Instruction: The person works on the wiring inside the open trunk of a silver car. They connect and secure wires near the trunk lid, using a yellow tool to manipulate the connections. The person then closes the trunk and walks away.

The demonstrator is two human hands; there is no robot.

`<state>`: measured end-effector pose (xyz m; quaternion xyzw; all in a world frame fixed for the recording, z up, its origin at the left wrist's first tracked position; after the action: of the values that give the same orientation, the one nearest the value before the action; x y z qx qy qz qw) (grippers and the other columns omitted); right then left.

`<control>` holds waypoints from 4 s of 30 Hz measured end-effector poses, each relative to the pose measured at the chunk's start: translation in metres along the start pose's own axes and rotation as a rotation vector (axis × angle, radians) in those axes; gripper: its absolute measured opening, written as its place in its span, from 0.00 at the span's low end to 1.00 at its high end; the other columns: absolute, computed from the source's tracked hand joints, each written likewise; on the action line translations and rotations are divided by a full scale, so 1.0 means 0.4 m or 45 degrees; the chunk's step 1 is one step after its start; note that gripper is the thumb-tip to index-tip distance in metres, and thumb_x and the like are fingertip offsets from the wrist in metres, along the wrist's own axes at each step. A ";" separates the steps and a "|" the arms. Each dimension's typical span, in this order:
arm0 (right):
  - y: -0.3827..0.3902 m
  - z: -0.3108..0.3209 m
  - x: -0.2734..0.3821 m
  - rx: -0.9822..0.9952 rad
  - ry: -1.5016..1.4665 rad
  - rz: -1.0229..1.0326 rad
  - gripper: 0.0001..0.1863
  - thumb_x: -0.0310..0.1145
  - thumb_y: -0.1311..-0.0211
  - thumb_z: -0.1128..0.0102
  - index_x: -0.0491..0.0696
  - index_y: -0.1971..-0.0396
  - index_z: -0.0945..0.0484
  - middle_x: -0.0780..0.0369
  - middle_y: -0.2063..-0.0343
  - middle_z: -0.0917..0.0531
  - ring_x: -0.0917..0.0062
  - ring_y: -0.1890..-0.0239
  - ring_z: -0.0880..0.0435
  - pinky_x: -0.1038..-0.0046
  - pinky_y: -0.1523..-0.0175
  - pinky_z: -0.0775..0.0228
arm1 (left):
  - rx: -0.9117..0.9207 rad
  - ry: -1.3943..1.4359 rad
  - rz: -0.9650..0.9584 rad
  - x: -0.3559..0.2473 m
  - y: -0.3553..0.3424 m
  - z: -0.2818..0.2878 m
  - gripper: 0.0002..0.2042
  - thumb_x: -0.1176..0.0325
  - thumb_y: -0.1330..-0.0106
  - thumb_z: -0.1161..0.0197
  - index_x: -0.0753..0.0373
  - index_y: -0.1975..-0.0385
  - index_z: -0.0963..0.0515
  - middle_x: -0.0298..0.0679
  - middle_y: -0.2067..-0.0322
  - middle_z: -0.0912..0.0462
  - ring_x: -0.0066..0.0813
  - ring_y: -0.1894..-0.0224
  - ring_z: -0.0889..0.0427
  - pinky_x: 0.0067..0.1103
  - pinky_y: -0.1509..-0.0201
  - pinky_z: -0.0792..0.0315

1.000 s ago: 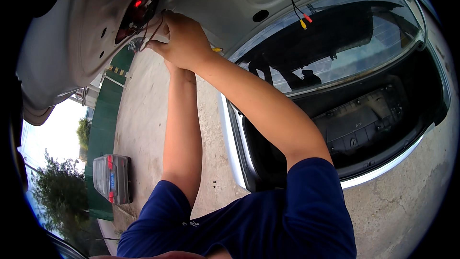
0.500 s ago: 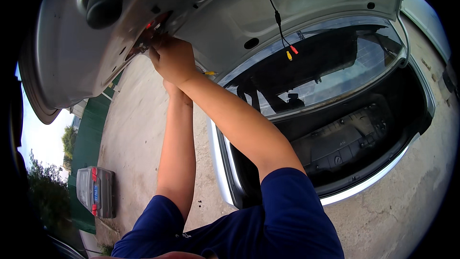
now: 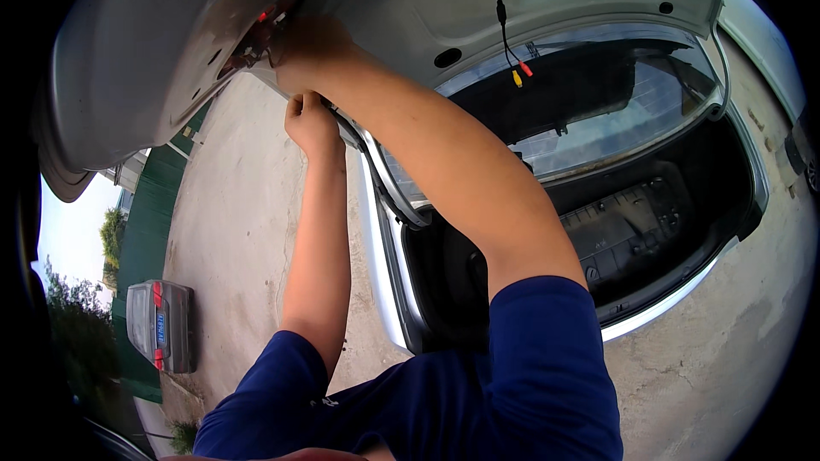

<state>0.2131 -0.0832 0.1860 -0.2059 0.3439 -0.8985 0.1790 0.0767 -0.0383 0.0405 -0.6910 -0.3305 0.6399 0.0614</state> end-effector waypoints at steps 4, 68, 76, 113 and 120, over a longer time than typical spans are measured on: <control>0.017 0.019 0.014 0.027 0.148 0.065 0.20 0.35 0.39 0.36 0.47 0.48 0.14 0.54 0.48 0.10 0.60 0.46 0.09 0.60 0.42 0.16 | 0.035 0.237 0.114 0.016 0.000 -0.011 0.12 0.68 0.24 0.36 0.67 0.71 0.20 0.33 0.72 0.18 0.20 0.69 0.28 0.22 0.63 0.32; 0.142 -0.224 -0.018 0.452 0.372 -0.044 0.38 0.32 0.37 0.39 0.45 0.24 0.35 0.51 0.58 0.08 0.60 0.56 0.06 0.58 0.52 0.15 | -0.125 0.360 0.238 0.028 0.034 0.017 0.08 0.75 0.31 0.37 0.72 0.58 0.14 0.39 0.68 0.13 0.22 0.70 0.19 0.22 0.64 0.25; 0.168 -0.235 -0.031 0.409 0.176 -0.021 0.40 0.31 0.38 0.36 0.45 0.25 0.38 0.49 0.61 0.09 0.53 0.57 0.07 0.55 0.53 0.15 | -0.154 0.327 0.034 0.037 0.028 0.028 0.07 0.77 0.31 0.39 0.68 0.56 0.24 0.39 0.62 0.17 0.23 0.63 0.19 0.23 0.58 0.24; 0.152 -0.215 -0.074 0.287 -0.284 -0.058 0.36 0.28 0.40 0.42 0.47 0.28 0.31 0.47 0.60 0.11 0.52 0.58 0.11 0.57 0.50 0.19 | 0.083 0.053 -0.047 0.018 -0.002 0.017 0.13 0.81 0.32 0.39 0.69 0.49 0.19 0.30 0.65 0.24 0.16 0.65 0.27 0.16 0.60 0.27; 0.157 -0.273 -0.102 0.810 -1.864 -0.607 0.27 0.31 0.35 0.40 0.45 0.35 0.26 0.61 0.75 0.19 0.81 0.80 0.27 0.76 0.76 0.37 | 0.061 0.141 -0.003 0.015 -0.011 0.015 0.09 0.77 0.30 0.36 0.70 0.52 0.18 0.33 0.64 0.19 0.19 0.63 0.22 0.18 0.56 0.25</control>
<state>0.2052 -0.0488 0.0585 -0.7451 -0.1824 -0.6055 0.2119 0.0691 -0.0337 0.0364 -0.7232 -0.3120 0.6084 0.0970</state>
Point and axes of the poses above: each hand's wrist, its own y-axis away from the middle knuckle, its own z-axis out of the back of the hand, x = y × z, the point moved 9 cm from there along -y, towards the middle knuckle
